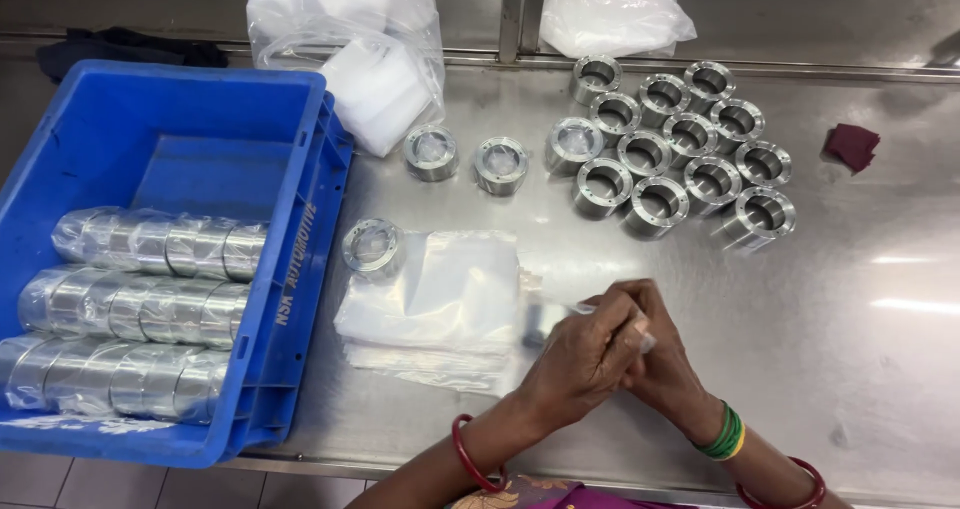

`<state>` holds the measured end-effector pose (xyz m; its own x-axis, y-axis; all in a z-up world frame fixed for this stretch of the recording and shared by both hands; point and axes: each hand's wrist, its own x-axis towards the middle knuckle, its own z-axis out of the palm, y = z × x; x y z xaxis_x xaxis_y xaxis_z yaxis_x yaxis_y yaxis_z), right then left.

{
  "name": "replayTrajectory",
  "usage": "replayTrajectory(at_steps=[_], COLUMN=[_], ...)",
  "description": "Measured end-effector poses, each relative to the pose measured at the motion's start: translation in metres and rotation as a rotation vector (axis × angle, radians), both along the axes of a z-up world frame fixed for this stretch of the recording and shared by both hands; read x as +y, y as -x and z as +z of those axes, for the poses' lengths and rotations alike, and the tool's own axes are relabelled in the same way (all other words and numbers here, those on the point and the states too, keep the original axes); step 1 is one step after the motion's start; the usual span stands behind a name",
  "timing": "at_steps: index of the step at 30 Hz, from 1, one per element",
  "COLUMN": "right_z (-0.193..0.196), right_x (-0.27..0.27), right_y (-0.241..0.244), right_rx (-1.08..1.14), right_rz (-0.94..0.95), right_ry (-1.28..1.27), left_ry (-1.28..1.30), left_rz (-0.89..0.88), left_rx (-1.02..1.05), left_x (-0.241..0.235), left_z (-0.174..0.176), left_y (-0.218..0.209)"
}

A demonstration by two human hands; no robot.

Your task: The person cleans metal collars using a red cloth and a blue cloth, places them into individual plastic bags, and then stacks the bagged parts into a blue plastic crate.

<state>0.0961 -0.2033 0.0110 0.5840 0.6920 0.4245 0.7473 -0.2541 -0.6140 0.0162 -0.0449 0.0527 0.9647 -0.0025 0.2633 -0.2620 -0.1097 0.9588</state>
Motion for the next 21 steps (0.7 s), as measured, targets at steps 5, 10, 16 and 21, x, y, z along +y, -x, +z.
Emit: replayTrajectory(at_steps=[5, 10, 16, 21], right_z=[-0.028, -0.074, -0.018, -0.034], right_x=[-0.03, -0.047, -0.041, -0.046], right_y=[-0.023, -0.035, -0.008, -0.009], right_rx=[0.586, 0.519, 0.022, 0.128], right_rz=[-0.115, -0.015, -0.133, -0.211], right_ry=[-0.141, -0.17, 0.109, 0.126], left_ry=[-0.411, -0.676, -0.741, -0.437], left_rz=[0.132, 0.108, 0.275, 0.131], left_rx=[-0.269, 0.012, 0.062, 0.245], left_x=[0.025, 0.021, -0.02, -0.024], left_z=[0.013, -0.066, -0.072, -0.035], left_y=[-0.004, -0.032, -0.04, -0.011])
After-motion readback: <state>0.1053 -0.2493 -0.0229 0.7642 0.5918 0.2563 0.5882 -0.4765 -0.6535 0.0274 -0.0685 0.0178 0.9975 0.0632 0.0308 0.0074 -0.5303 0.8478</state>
